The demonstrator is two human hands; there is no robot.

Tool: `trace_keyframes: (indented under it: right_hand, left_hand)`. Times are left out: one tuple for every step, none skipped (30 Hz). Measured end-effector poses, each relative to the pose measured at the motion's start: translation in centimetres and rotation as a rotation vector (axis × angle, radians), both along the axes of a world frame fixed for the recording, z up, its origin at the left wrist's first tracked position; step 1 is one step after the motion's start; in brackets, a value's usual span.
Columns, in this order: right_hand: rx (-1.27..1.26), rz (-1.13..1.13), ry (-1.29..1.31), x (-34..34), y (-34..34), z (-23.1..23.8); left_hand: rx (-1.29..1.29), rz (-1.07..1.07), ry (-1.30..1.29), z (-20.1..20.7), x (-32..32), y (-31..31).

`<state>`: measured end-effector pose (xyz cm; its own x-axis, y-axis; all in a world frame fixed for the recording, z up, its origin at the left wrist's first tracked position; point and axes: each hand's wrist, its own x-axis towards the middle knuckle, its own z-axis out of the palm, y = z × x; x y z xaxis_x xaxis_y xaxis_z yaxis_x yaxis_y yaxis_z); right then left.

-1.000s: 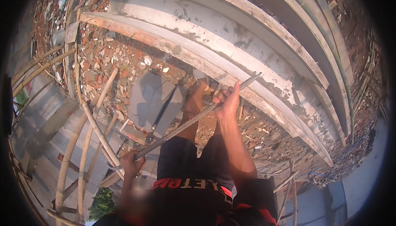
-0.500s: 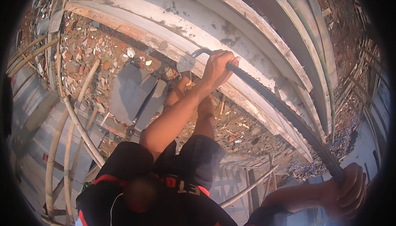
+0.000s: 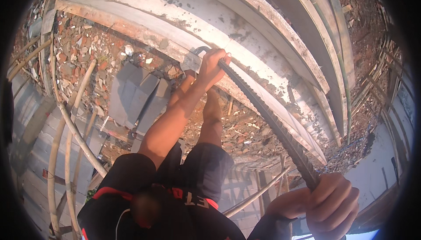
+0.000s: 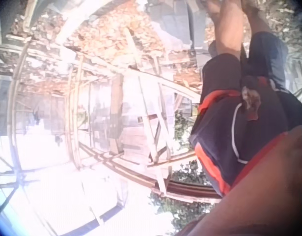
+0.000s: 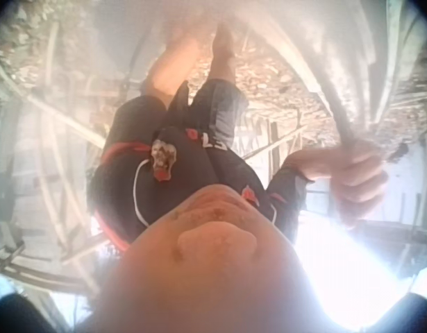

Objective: The person uses a long metal bar to pry and pull rebar rods from a concrete structure at a construction site. They repeatedly insert the bar under the rebar, lever it upward, and pull the rods free, then pass them to a coworker.

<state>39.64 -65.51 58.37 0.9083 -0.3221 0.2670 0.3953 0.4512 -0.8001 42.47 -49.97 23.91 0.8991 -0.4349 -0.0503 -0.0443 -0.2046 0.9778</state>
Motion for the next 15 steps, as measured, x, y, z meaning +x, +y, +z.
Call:
trace_keyframes:
  right_hand:
    - [-0.005, 0.033, -0.001, 0.4, -0.3, -0.1]
    - [-0.024, 0.06, 0.007, 0.6, -1.6, -0.3]
    - [-0.051, 0.076, 0.015, 0.5, -2.8, -0.2]
    - [-0.049, -0.025, 0.084, 0.1, -4.0, 0.0]
    - [-0.042, -0.123, 0.155, 0.1, -4.7, -0.1]
    - [-0.016, -0.148, 0.194, 0.1, -5.2, -0.1]
    - [0.012, -0.173, 0.239, 0.2, -5.5, 0.0]
    - [0.059, -0.132, 0.246, 1.7, -5.2, 0.0]
    - [-0.036, -0.339, 0.293, 3.2, -5.0, -0.1]
    - [-0.139, -0.554, 0.368, 4.8, -4.8, 0.0]
    - [-0.227, -0.747, 0.47, 6.6, -4.6, -0.2]
    - [-0.216, -0.514, 0.403, 8.0, -6.4, -0.5]
    - [-0.206, -0.403, 0.387, 8.8, -7.0, -1.0]
    - [-0.197, -0.295, 0.377, 9.7, -7.6, -1.5]
    - [-0.191, -0.304, 0.408, 10.7, -7.9, -1.9]
  left_hand:
    - [0.007, 0.023, 0.022, 0.0, -0.2, 0.0]
    - [0.017, 0.055, 0.037, 0.1, 0.0, 0.0]
    - [0.02, 0.077, 0.051, 0.2, 0.4, -0.1]
    - [0.051, 0.073, 0.067, 0.3, 0.8, -0.3]
    - [0.088, 0.072, 0.085, 0.2, 1.2, -0.4]
    - [0.125, 0.072, 0.103, 0.2, 1.4, -0.4]
    - [0.123, 0.069, 0.105, 0.3, 1.4, -0.4]
    - [0.122, 0.058, 0.1, 0.1, 1.5, -0.6]
    - [0.121, 0.05, 0.103, 0.1, 1.5, -0.6]
    - [0.123, 0.071, 0.107, -0.1, 1.9, -0.7]
    - [0.129, 0.097, 0.123, 0.0, 2.4, -0.8]
    - [0.13, 0.119, 0.141, -0.1, 2.4, -1.0]
    - [0.15, 0.098, 0.195, -0.1, 2.5, -1.1]
    - [0.164, 0.07, 0.241, -0.3, 2.8, -1.4]
    - [0.18, 0.047, 0.277, -0.4, 3.3, -1.6]
